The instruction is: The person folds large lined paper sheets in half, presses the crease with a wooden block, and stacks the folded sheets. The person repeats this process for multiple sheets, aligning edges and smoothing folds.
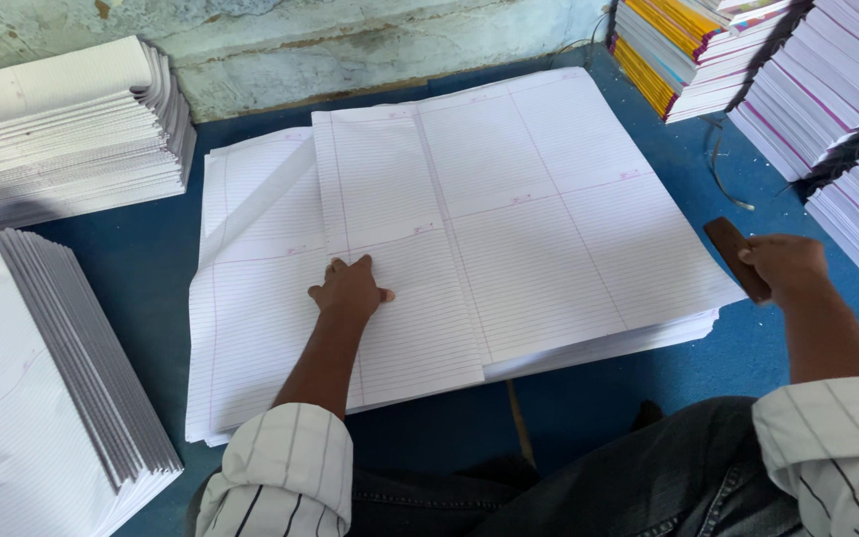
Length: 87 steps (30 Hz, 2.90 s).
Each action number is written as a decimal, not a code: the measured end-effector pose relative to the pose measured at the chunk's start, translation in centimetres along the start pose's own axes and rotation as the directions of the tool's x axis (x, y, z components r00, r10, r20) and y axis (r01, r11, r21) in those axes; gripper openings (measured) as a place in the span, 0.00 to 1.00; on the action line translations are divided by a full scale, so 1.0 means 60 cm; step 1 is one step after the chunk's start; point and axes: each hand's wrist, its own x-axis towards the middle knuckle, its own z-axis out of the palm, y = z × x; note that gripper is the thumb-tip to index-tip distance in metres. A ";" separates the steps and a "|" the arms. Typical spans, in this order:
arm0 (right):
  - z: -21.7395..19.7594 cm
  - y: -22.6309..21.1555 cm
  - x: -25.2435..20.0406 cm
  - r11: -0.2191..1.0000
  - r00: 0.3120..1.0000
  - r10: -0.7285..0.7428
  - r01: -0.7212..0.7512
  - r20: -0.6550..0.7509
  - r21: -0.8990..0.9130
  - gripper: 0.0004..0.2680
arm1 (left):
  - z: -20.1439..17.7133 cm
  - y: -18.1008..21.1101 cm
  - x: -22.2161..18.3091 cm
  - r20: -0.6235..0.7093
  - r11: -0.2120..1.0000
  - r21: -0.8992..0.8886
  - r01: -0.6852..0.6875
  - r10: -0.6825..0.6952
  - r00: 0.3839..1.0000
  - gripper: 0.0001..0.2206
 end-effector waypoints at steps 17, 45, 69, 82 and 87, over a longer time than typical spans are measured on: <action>0.059 0.149 0.117 0.890 0.962 0.236 -0.158 0.136 -0.427 0.15 | -0.003 0.002 -0.002 0.009 1.000 -0.007 0.006 -0.006 1.000 0.35; 0.077 -0.141 -0.112 0.737 0.745 -0.667 0.660 0.000 -0.143 0.12 | 0.018 -0.021 -0.008 -0.078 0.995 -0.096 -0.030 0.022 0.997 0.39; 0.285 -0.241 -0.450 0.836 0.668 -0.537 0.500 0.515 0.224 0.19 | 0.081 -0.077 -0.066 -0.382 0.788 -0.610 -0.085 -0.198 0.903 0.26; 0.306 -0.251 -0.464 0.926 0.604 -0.373 0.193 0.705 0.325 0.24 | 0.073 -0.072 -0.082 -0.371 0.716 -0.685 -0.131 -0.187 0.910 0.26; 0.301 -0.257 -0.490 0.945 0.608 -0.296 0.075 0.736 0.318 0.22 | 0.058 -0.057 -0.100 -0.295 0.612 -0.780 -0.130 -0.177 0.939 0.27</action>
